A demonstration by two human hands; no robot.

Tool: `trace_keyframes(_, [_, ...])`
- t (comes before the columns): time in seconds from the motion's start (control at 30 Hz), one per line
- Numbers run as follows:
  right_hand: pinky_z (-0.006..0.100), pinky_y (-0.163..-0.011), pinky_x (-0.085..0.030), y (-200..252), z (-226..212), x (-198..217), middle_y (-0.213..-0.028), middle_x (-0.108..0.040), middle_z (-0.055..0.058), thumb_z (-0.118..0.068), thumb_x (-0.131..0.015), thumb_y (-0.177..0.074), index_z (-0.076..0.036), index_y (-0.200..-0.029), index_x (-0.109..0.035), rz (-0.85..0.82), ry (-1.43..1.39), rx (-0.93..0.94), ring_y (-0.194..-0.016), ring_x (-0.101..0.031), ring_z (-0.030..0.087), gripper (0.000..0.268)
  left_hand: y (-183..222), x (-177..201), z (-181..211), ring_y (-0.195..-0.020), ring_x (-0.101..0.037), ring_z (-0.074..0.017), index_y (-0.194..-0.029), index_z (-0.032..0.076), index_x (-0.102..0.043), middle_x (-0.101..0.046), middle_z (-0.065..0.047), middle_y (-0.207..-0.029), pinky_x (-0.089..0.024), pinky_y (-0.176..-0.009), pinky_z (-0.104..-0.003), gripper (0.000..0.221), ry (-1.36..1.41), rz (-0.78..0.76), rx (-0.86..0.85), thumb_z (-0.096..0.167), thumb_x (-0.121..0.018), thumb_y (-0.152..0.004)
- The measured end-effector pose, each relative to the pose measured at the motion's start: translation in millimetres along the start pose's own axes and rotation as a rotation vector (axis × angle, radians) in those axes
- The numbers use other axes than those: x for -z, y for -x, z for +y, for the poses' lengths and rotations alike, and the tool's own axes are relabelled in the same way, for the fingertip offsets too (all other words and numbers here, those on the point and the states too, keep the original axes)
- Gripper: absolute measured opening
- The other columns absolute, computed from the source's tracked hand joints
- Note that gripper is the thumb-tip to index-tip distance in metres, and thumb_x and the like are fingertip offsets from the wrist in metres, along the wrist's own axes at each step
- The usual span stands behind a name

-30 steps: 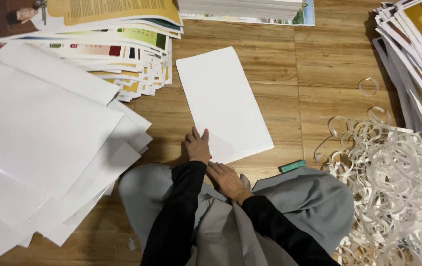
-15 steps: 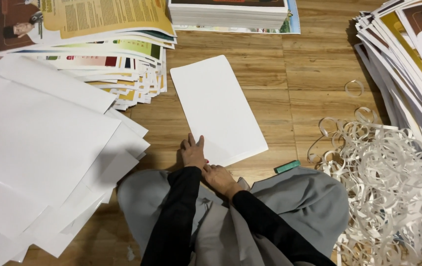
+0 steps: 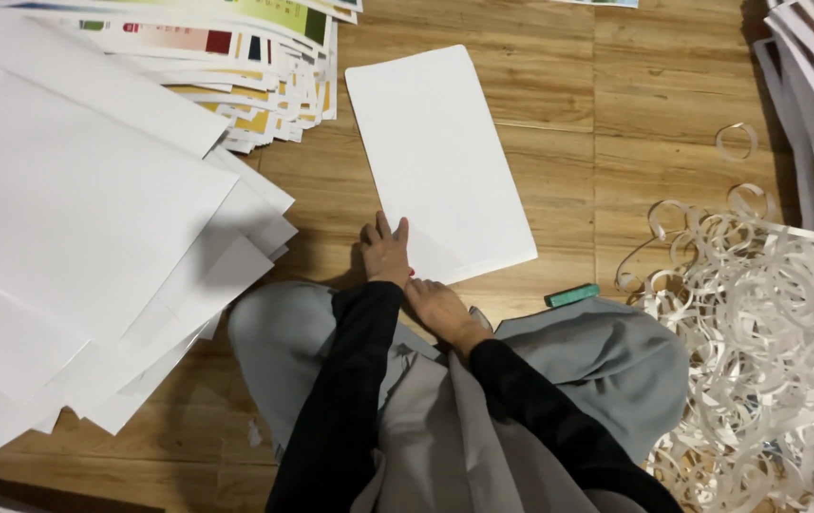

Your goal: The person, sitting on the floor, handles white paper sheets, applies a green glue stick to the edges, and presses the sheets together.

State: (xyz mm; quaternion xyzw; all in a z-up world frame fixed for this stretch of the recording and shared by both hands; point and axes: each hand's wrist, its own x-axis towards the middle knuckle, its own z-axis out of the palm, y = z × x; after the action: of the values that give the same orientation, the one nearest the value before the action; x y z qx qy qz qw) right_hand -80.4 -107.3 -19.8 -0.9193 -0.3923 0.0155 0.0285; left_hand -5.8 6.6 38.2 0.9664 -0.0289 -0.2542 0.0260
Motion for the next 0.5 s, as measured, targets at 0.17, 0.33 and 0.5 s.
trace_keyframes(0.17, [0.052,-0.075,-0.047,32.9,22.0,91.8,-0.085,-0.063,0.019,-0.033,-0.059,-0.08,-0.015,-0.109,-0.044,0.066,-0.666,-0.724,-0.083,-0.061,0.043,0.038,-4.3,-2.7,-0.1,-0.125,-0.023,-0.0431,-0.143,0.019,-0.018,-0.011,-0.025,-0.145,-0.037,-0.092,-0.048,0.088,-0.052,-0.014,-0.013,0.034,-0.07,-0.074])
trace_keyframes(0.33, [0.023,-0.048,-0.038,175.7,192.3,29.4,-0.071,-0.046,-0.003,-0.026,-0.037,-0.09,-0.017,-0.101,-0.054,1.433,-1.393,-1.17,-0.057,-0.047,0.012,0.022,-20.1,-20.9,-3.1,-0.124,-0.022,-0.0406,-0.143,0.024,-0.01,-0.006,-0.022,-0.146,-0.035,-0.093,-0.045,0.095,-0.105,-0.011,0.001,0.041,-0.07,-0.071])
trace_keyframes(0.5, [0.037,-0.069,-0.052,255.2,213.7,37.6,-0.092,-0.043,0.011,0.009,-0.033,-0.079,-0.01,-0.11,-0.041,2.336,-0.609,-1.311,-0.079,-0.062,0.028,0.037,-23.0,-21.6,-11.3,-0.127,-0.016,-0.0385,-0.142,0.027,-0.006,0.002,-0.019,-0.146,-0.033,-0.096,-0.045,0.101,-0.073,-0.017,-0.038,0.046,-0.073,-0.068])
